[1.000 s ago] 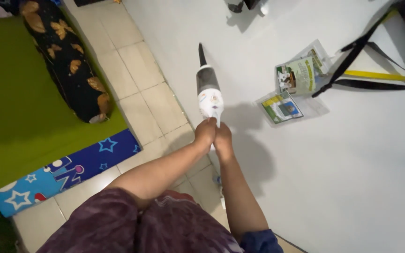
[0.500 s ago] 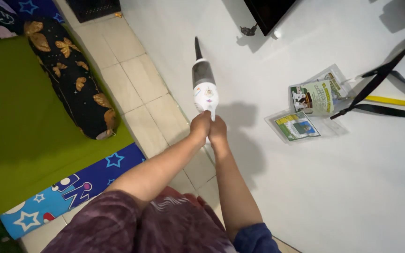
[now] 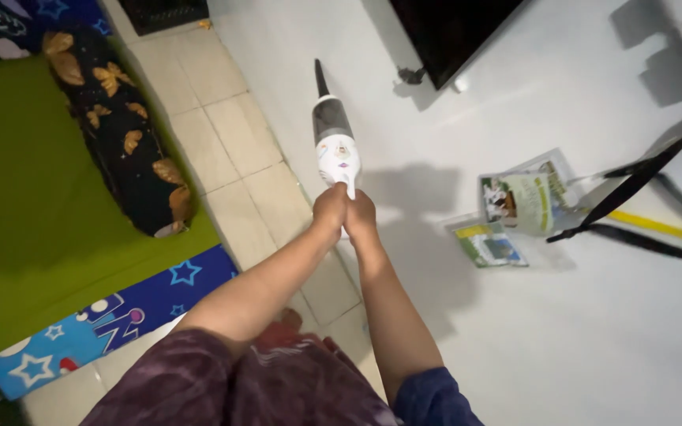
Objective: Using a handheld vacuum cleaner to clean the walls and the door.
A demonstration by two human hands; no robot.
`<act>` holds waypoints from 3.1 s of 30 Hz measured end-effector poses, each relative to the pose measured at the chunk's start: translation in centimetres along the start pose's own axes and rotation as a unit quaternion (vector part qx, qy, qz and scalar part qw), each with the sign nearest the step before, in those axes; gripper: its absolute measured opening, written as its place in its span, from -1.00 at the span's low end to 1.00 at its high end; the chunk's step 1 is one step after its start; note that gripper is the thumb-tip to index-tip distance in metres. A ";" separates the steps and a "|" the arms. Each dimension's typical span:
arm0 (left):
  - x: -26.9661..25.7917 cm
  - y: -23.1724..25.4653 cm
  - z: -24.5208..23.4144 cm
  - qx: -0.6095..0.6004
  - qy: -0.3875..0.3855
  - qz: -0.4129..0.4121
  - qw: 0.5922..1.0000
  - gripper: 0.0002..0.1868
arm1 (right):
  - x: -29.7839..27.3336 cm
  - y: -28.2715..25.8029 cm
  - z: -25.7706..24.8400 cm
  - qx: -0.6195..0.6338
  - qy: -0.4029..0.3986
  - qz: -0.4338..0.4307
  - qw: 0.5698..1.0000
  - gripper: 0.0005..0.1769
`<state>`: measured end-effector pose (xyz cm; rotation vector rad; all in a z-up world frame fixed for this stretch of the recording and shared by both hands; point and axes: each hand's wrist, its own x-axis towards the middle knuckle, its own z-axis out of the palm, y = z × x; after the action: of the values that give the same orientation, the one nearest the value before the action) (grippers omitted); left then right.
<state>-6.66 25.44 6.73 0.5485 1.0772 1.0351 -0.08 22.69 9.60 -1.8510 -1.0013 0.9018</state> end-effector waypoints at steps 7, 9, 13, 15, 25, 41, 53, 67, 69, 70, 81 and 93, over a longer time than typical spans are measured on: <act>2.4 2.8 2.9 -0.045 0.015 0.056 0.997 -0.67 | 4.6 -2.3 -0.9 -0.093 0.011 -0.109 0.990 -0.49; 3.5 1.9 2.6 -0.091 -0.010 0.031 0.995 -0.68 | 5.3 -1.7 -0.6 -0.075 0.001 -0.104 0.992 -0.47; 4.6 -0.5 2.5 -0.078 0.018 0.003 0.997 -0.64 | 6.5 1.8 -0.3 -0.063 -0.026 -0.071 0.995 -0.46; 4.9 -1.9 2.6 -0.048 0.024 -0.022 0.998 -0.59 | 7.4 4.1 -0.6 -0.067 -0.026 -0.044 0.996 -0.44; 1.6 -4.8 5.0 -0.040 0.012 -0.010 0.999 -0.63 | 4.0 3.4 -5.7 -0.101 -0.023 -0.084 0.991 -0.50; -3.2 -14.7 0.1 0.005 -0.029 -0.014 0.999 -0.62 | -6.2 9.0 -6.5 -0.047 0.002 -0.048 0.998 -0.51; -13.3 -9.4 -1.9 0.035 -0.127 -0.016 0.991 -0.64 | -15.6 6.5 -7.2 -0.032 0.082 -0.058 0.994 -0.48; -19.8 -9.9 -5.3 0.130 -0.138 -0.193 0.963 -0.54 | -23.0 11.1 -5.2 0.074 0.120 0.021 0.990 -0.51; -20.9 -9.4 -5.1 0.141 -0.134 -0.212 0.958 -0.55 | -24.0 10.4 -5.8 0.073 0.120 0.015 0.990 -0.51; -21.0 -9.4 -4.8 0.140 -0.137 -0.213 0.957 -0.55 | -24.3 9.4 -6.4 0.071 0.121 0.014 0.990 -0.51; -30.7 -10.2 -3.1 0.191 -0.186 -0.101 0.959 -0.60 | -32.0 7.7 -12.3 -0.037 0.143 0.047 0.988 -0.54; -36.0 -23.6 -4.7 0.091 -0.152 -0.146 0.973 -0.58 | -38.6 20.5 -14.4 0.048 0.099 0.083 0.990 -0.53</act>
<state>-4.77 -17.61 2.18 0.6498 0.9495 0.5770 1.75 -23.02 4.70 -1.9192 -0.6792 0.8297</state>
